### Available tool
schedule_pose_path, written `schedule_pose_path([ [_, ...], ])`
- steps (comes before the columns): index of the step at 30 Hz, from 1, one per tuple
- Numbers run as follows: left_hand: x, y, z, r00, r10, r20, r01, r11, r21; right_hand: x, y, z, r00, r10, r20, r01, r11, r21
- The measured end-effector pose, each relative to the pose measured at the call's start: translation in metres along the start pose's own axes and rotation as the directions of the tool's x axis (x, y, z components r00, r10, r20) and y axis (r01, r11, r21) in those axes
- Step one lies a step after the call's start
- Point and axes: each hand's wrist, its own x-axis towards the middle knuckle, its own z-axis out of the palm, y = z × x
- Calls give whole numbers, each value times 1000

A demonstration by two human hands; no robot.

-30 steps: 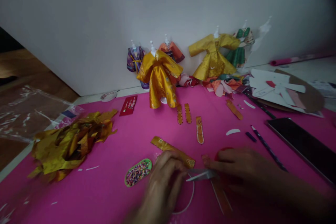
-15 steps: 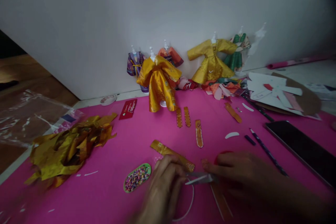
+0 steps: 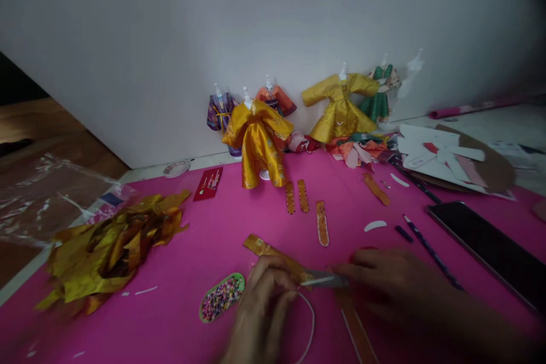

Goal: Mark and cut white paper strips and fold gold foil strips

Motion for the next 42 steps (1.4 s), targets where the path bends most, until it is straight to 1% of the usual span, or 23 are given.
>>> schedule_pose_path([
  [1, 1, 1, 0, 1000, -9, -22, 9, 1000, -19, 0, 3, 2, 1000, 19, -22, -19, 1000, -1],
  [3, 2, 2, -1, 998, -23, -61, 19, 998, -57, -1, 8, 7, 991, 80, -109, -77, 997, 31],
  [5, 1, 2, -1, 996, -55, -66, 49, 994, -97, -1, 14, 10, 960, 194, -201, -177, 979, 98],
  [7, 0, 2, 0, 994, -107, -30, 102, 985, -140, -2, 18, 10, 920, 295, -258, -268, 954, 134],
  [9, -1, 2, 2, 989, -150, 3, 148, 970, -192, -2, 21, 9, 897, 335, -289, -329, 942, 73],
  [12, -2, 2, 6, 986, -166, 15, 163, 940, -299, -1, 23, 4, 893, 313, -323, -360, 928, -94],
  [15, -3, 3, 10, 976, -212, 48, 213, 886, -413, 1, 23, 0, 883, 342, -320, -410, 895, -175],
  [18, -4, 2, 13, 943, -307, 131, 329, 788, -520, 4, 24, -1, 857, 430, -286, -486, 857, -169],
  [20, -5, 0, 16, 921, -349, 173, 384, 731, -565, 5, 26, 2, 846, 468, -254, -515, 841, -164],
  [25, -8, -2, 22, 894, -386, 229, 441, 658, -611, 7, 31, 9, 823, 518, -233, -559, 810, -175],
  [30, -10, -2, 25, 874, -411, 260, 474, 597, -648, 10, 31, 5, 825, 529, -199, -559, 816, -146],
  [34, -11, -1, 27, 863, -422, 279, 492, 572, -656, 9, 34, 3, 830, 530, -175, -552, 825, -117],
  [42, -12, 0, 26, 879, -406, 248, 462, 600, -653, 4, 40, 7, 834, 524, -172, -539, 841, -54],
])
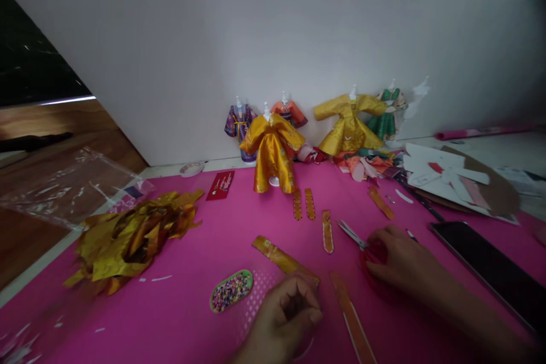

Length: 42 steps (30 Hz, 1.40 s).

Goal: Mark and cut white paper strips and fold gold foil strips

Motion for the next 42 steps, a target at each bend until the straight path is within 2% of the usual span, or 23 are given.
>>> schedule_pose_path([
  [11, 3, -2, -2, 1000, 10, -5, -10, 1000, 20, 0, 11, 10, 999, -1, -39, 4, 996, 90],
  [15, 3, 2, 0, 999, 14, -35, -14, 1000, 26, 0, 5, 0, 996, 35, -84, -25, 992, 121],
  [18, 2, 6, 2, 999, 17, -48, -16, 1000, 24, -1, -8, -12, 995, -31, -90, 49, 979, 199],
  [20, 2, 8, 2, 999, 22, -48, -21, 999, 26, -5, -22, -18, 980, -184, -69, 197, 902, 384],
  [22, 2, 7, 2, 999, 32, -44, -30, 999, 33, -10, -36, -21, 955, -289, -69, 279, 796, 537],
  [25, 3, 1, 1, 998, 67, -22, -66, 996, 54, -18, -52, -20, 919, -388, -63, 329, 671, 664],
  [28, 3, -7, 0, 987, 159, 18, -160, 979, 125, -24, -61, -15, 885, -460, -75, 368, 590, 719],
  [34, 0, -4, 1, 961, 254, 111, -276, 917, 288, -30, -67, -9, 881, -468, -60, 362, 587, 724],
  [42, -2, 0, 3, 945, 296, 137, -326, 878, 350, -31, -72, -6, 881, -463, -102, 368, 532, 762],
])
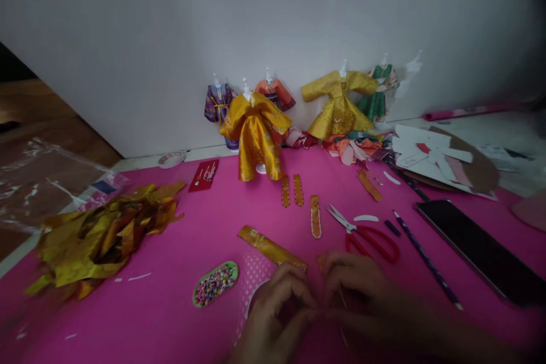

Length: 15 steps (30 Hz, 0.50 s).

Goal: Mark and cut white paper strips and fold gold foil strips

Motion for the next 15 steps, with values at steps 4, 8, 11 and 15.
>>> schedule_pose_path([
  [4, 0, 1, 1, 1000, 19, 3, -19, 1000, 5, 0, 2, 1, 1000, -10, 9, 10, 1000, 17],
  [8, 0, 2, 1, 999, 37, 2, -37, 999, 11, 0, 2, 1, 1000, -25, 14, 25, 1000, 17],
  [11, 0, 2, 1, 999, 46, 3, -46, 999, 16, 1, -1, 0, 999, -52, -7, 52, 999, 3],
  [15, -1, 2, 0, 999, 37, 7, -37, 999, 26, 1, -4, 0, 995, -100, -30, 99, 995, -23],
])
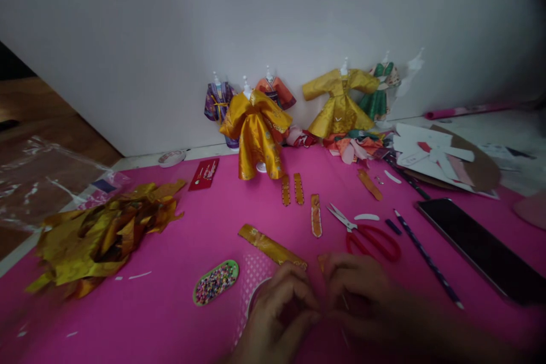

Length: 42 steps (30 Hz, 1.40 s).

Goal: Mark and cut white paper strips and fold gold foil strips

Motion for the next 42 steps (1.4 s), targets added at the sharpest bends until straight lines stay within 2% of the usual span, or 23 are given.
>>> schedule_pose_path([
  [7, -1, -2, -1, 1000, -6, -1, 6, 1000, 11, -1, 1, -3, 999, -48, -18, 46, 995, -85],
  [12, -2, -2, -2, 1000, -1, -4, 1, 998, 61, -2, 0, -7, 998, -50, 36, 54, 993, -108],
  [15, 0, 1, -2, 999, 32, 8, -33, 990, 137, -3, 0, -6, 998, -35, 60, 42, 990, -134],
  [22, 3, 5, 0, 992, 128, 3, -125, 961, 247, -2, 0, -3, 997, -76, 9, 76, 987, -139],
  [31, 2, 4, 0, 990, 142, 24, -143, 952, 271, 0, -1, -4, 998, -64, 25, 67, 990, -125],
  [35, 1, 0, 1, 983, 183, 9, -179, 950, 256, 0, -1, -3, 998, -63, 30, 66, 992, -111],
  [42, -1, -6, 3, 987, 159, 16, -158, 956, 246, 2, -2, -1, 996, -89, 9, 89, 994, -62],
])
